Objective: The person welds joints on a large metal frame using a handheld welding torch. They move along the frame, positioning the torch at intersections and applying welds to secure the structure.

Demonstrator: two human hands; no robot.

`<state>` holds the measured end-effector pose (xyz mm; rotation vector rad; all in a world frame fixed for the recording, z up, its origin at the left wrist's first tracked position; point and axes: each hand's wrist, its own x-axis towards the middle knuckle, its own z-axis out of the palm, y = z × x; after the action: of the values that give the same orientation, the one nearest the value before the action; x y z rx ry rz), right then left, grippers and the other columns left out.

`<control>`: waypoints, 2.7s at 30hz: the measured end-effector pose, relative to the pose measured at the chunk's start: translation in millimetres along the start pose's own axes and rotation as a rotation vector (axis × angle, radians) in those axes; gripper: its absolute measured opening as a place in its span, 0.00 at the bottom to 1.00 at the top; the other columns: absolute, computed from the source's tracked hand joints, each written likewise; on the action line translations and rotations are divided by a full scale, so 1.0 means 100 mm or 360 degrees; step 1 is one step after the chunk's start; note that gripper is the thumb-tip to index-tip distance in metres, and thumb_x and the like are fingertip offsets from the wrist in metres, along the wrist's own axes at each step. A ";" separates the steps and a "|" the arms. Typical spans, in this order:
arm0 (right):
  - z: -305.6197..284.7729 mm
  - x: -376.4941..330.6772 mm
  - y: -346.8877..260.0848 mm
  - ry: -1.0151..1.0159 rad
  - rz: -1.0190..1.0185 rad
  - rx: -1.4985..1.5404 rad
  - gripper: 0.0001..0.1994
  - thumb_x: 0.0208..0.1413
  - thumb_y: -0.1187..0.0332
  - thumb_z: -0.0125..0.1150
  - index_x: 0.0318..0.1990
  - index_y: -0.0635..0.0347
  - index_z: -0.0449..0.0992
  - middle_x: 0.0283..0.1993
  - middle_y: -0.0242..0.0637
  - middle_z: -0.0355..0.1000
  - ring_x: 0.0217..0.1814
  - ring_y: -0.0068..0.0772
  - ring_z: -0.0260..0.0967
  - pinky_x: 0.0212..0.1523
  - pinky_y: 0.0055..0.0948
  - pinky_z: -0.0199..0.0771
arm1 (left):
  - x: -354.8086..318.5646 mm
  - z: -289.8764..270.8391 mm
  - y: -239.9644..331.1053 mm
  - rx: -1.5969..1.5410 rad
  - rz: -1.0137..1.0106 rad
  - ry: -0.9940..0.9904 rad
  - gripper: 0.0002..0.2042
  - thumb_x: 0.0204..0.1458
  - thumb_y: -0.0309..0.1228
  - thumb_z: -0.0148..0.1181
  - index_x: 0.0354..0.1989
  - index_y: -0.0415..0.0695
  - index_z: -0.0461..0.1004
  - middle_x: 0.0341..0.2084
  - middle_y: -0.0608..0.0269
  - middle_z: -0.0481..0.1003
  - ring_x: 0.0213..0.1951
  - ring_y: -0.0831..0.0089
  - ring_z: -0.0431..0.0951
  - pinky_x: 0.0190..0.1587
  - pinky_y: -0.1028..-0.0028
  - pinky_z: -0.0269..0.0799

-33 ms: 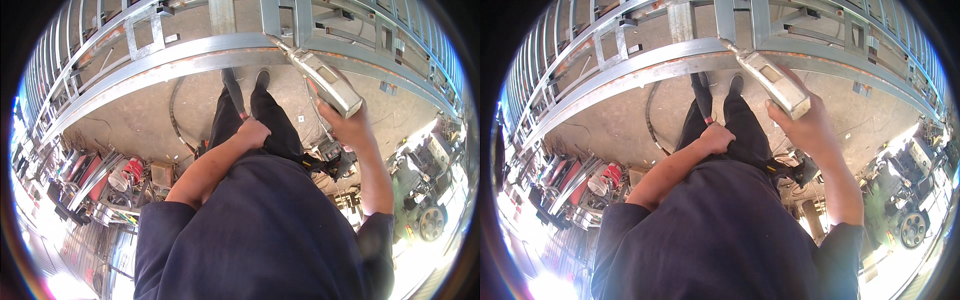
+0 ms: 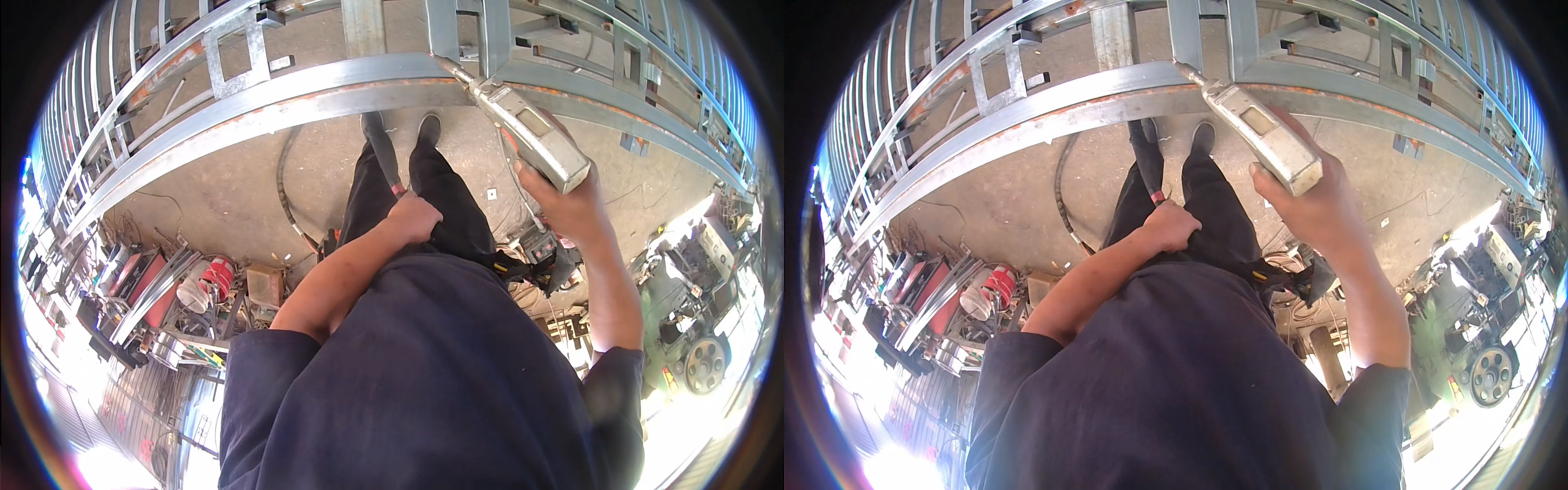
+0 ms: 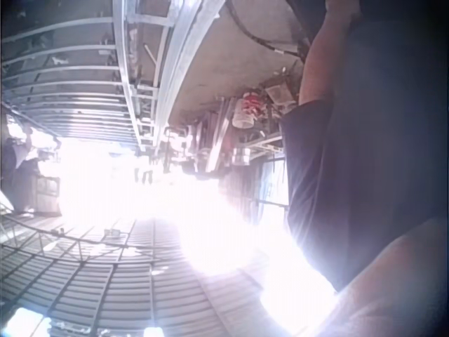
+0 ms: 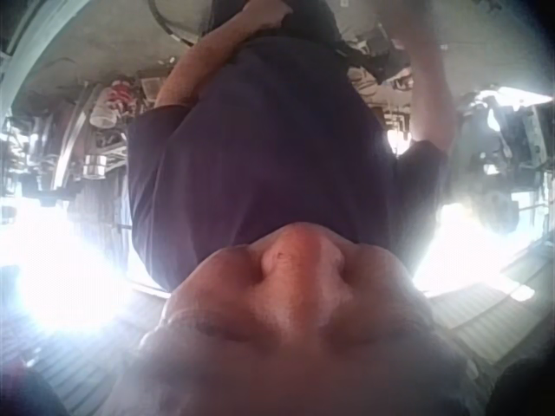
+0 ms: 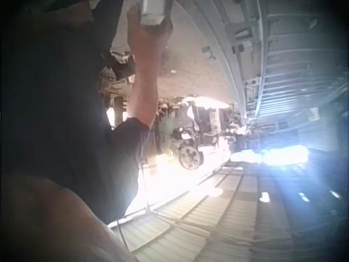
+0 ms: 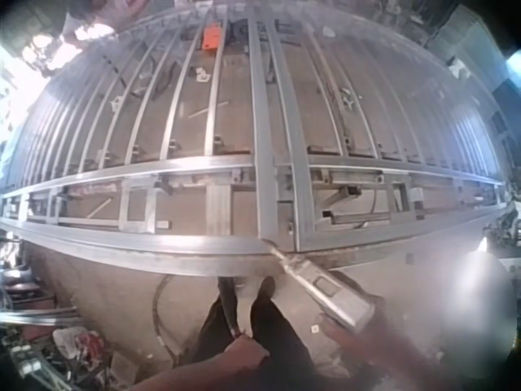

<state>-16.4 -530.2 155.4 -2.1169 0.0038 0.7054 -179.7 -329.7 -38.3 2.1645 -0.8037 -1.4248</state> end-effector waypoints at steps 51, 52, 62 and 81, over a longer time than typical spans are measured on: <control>0.32 -0.17 -0.12 0.0114 -0.0201 -0.0210 0.34 0.55 0.74 0.68 0.71 0.52 0.67 0.52 0.52 0.80 0.54 0.52 0.82 0.49 0.40 0.81 | -0.06 -0.06 -0.11 -0.0018 0.0043 -0.0166 0.20 0.49 0.36 0.68 0.54 0.55 0.83 0.45 0.62 0.84 0.52 0.63 0.82 0.58 0.61 0.70; 0.32 -0.17 -0.11 0.0112 -0.0200 -0.0198 0.34 0.55 0.74 0.68 0.71 0.52 0.67 0.52 0.52 0.80 0.54 0.52 0.82 0.49 0.39 0.81 | -0.06 -0.05 -0.11 -0.0020 0.0044 -0.0165 0.20 0.49 0.36 0.68 0.53 0.55 0.83 0.45 0.62 0.84 0.52 0.62 0.82 0.58 0.61 0.70; 0.32 -0.22 -0.06 0.0141 -0.0222 -0.0155 0.33 0.55 0.75 0.68 0.70 0.54 0.68 0.49 0.51 0.80 0.52 0.47 0.83 0.48 0.37 0.80 | -0.03 0.05 -0.12 -0.0023 0.0067 -0.0052 0.13 0.50 0.38 0.69 0.44 0.56 0.85 0.39 0.64 0.85 0.47 0.66 0.83 0.52 0.63 0.67; 0.27 -0.29 -0.08 0.0114 -0.0148 -0.0213 0.32 0.56 0.74 0.68 0.70 0.54 0.67 0.49 0.50 0.80 0.50 0.49 0.83 0.48 0.38 0.80 | 0.00 0.00 -0.05 0.0001 0.0059 -0.0159 0.20 0.50 0.41 0.71 0.53 0.57 0.83 0.45 0.64 0.84 0.52 0.64 0.82 0.58 0.61 0.68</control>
<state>-51.5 -512.6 163.1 -2.2539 -0.1045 0.5884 -178.1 -326.6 -41.3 2.0817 -0.8752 -1.5245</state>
